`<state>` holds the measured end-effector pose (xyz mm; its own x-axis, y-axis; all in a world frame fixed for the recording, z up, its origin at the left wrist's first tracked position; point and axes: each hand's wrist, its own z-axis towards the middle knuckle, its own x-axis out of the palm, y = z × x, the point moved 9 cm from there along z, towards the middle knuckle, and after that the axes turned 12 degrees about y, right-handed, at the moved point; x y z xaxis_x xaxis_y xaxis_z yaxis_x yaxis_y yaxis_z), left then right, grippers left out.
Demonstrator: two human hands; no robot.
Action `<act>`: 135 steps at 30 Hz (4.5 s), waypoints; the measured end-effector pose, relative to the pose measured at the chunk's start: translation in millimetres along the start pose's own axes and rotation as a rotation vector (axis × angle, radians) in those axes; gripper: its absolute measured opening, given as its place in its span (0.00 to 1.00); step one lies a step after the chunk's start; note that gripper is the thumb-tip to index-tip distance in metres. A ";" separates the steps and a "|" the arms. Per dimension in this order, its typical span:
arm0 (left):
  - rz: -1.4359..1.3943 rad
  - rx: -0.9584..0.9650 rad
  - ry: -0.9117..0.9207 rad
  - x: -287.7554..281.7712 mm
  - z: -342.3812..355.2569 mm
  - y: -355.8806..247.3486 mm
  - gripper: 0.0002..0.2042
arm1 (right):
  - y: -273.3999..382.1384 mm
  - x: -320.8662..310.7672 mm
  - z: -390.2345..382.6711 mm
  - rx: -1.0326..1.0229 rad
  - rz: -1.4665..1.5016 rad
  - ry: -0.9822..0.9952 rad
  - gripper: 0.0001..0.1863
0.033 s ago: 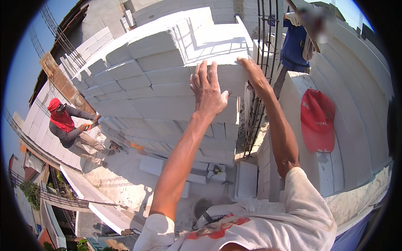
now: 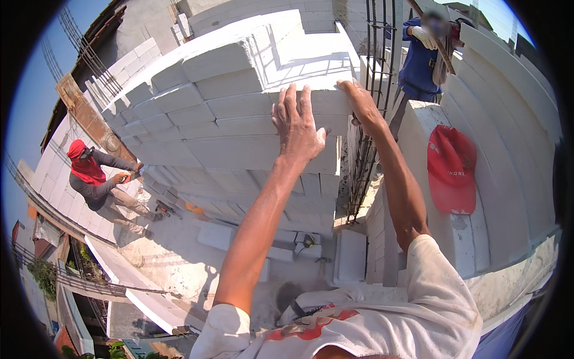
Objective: The person applies mortar to a wall using a trowel, places white rectangular tiles onto the mortar, and taps them into place with a hammer. The person also uses a tape measure to check dimensions and retrieves additional tiles from a nearby stack.
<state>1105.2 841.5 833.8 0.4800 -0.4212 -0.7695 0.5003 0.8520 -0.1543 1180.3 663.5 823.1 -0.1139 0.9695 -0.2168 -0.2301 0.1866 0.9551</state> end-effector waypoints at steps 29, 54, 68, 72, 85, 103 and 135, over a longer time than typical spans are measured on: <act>0.039 0.087 -0.187 -278.3 -291.7 -35.5 0.13 | 109.7 93.4 -134.3 -1.283 -1.019 -0.053 0.41; -0.723 -1.269 -0.859 -188.2 -788.1 -60.3 0.60 | 90.3 485.3 -362.1 -1.122 -1.497 1.793 0.46; 0.056 -1.963 -0.332 -242.6 -881.3 -158.3 0.40 | 92.3 740.6 -623.2 -2.528 -0.777 1.846 0.28; 0.110 -2.174 -0.419 -261.8 -904.2 -180.5 0.45 | 86.6 786.9 -699.4 -2.600 -0.669 1.863 0.35; -0.069 -2.375 -0.585 -162.3 -1050.6 -132.8 0.57 | -102.1 935.5 -838.7 -2.746 -0.447 1.875 0.36; -0.102 -2.472 -0.265 -75.1 -1115.2 -37.9 0.59 | -249.7 1028.5 -822.5 -2.581 -0.248 1.850 0.17; 0.005 -2.327 -0.292 -78.2 -1123.6 -8.1 0.57 | -280.6 1074.3 -817.5 -2.364 -0.485 1.984 0.36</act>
<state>254.0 1216.9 198.9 0.6345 -0.2569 -0.7290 -0.7483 -0.4403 -0.4962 332.4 1523.0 157.1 0.4216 -0.0035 -0.9068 -0.0492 -0.9986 -0.0191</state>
